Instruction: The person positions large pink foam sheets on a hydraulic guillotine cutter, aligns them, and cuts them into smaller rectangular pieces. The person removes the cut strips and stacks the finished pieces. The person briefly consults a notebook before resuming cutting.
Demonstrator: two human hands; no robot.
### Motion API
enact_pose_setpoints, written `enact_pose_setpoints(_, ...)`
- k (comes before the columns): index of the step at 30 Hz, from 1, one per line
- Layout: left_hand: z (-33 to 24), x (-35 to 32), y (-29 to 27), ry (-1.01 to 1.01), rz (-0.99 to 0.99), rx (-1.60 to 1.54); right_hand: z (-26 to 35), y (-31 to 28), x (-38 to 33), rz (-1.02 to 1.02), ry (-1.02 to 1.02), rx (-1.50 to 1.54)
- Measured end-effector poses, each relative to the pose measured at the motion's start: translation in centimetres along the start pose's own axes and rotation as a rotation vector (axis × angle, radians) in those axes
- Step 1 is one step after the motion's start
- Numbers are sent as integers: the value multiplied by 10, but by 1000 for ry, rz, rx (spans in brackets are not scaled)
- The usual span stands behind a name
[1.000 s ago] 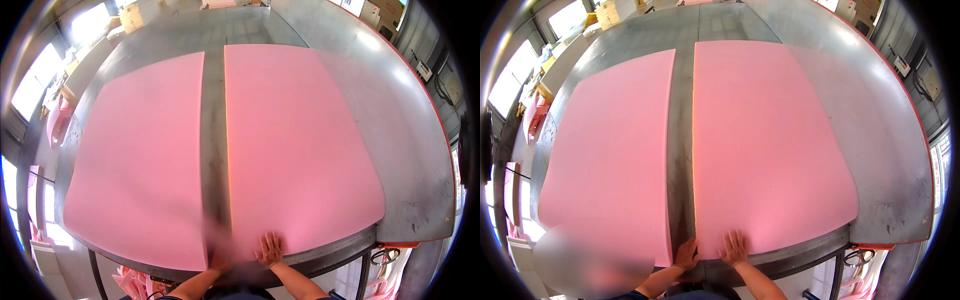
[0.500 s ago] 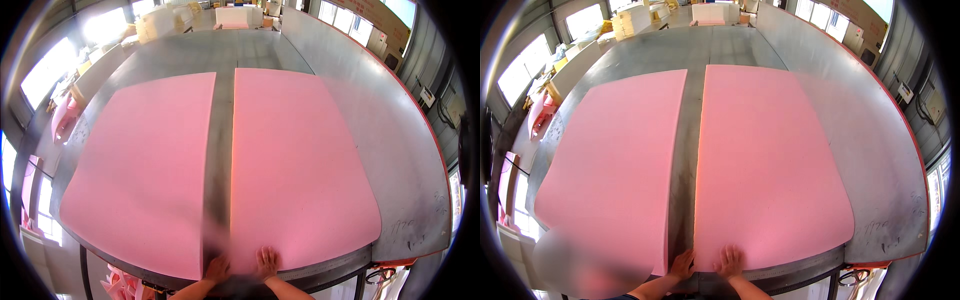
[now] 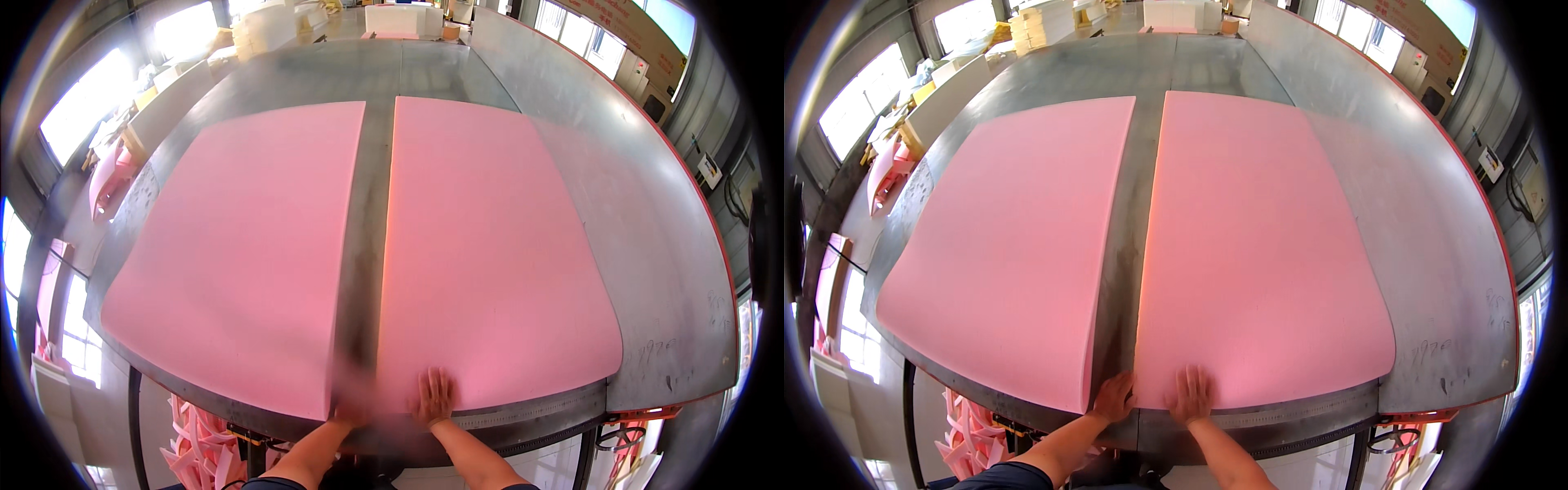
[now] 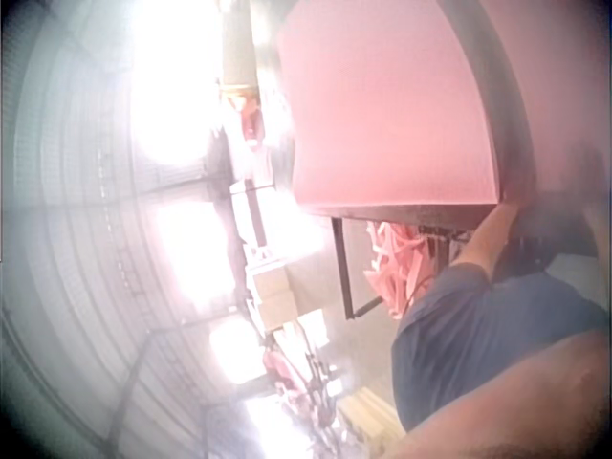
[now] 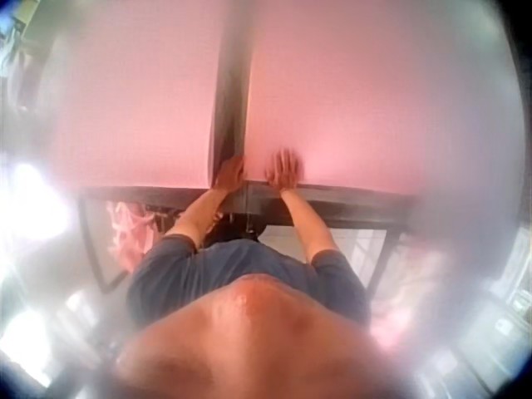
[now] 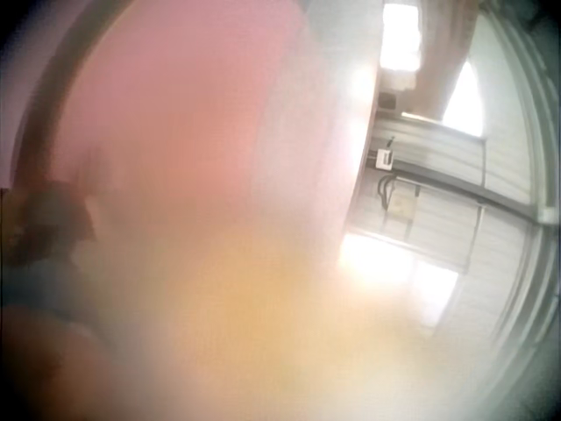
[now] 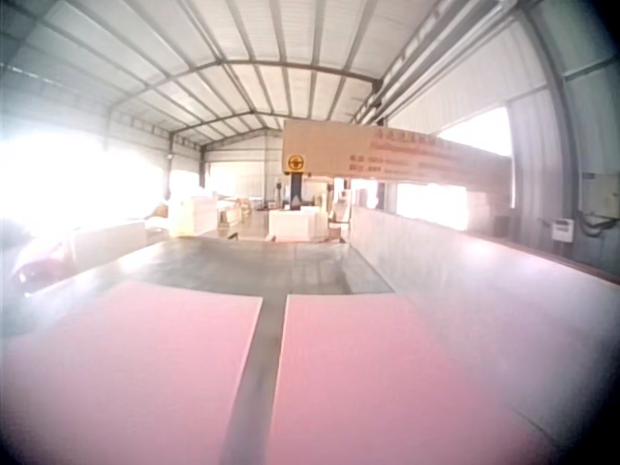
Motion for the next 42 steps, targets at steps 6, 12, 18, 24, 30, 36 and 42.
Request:
enact_pose_setpoints(6,0,4,-1,-31,45,2,-1,2,0,4,-10,-2)
enact_pose_setpoints(12,-5,0,3,-7,-12,26,-4,1,-5,14,-9,0)
enact_pose_setpoints(18,19,-47,33,-23,-67,65,10,14,-31,11,-45,-36)
enact_pose_setpoints(24,29,-40,30,38,-143,22,14,24,-23,21,-51,-25)
enact_pose_setpoints(30,30,-26,14,16,-84,-79,13,34,-20,37,-17,-30)
enact_pose_setpoints(36,37,-29,10,3,-77,-104,23,35,-16,82,7,-74)
enact_pose_setpoints(42,39,-30,12,-27,-63,-44,21,37,-14,57,5,-70)
Point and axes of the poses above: each hand's wrist, its own x-axis towards the middle knuckle, its own y-axis out of the palm, z = x × y, the point moved 6 cm from there along x, towards the middle knuckle, and after that the axes turned 2 degrees about x, right-handed, at the moved point
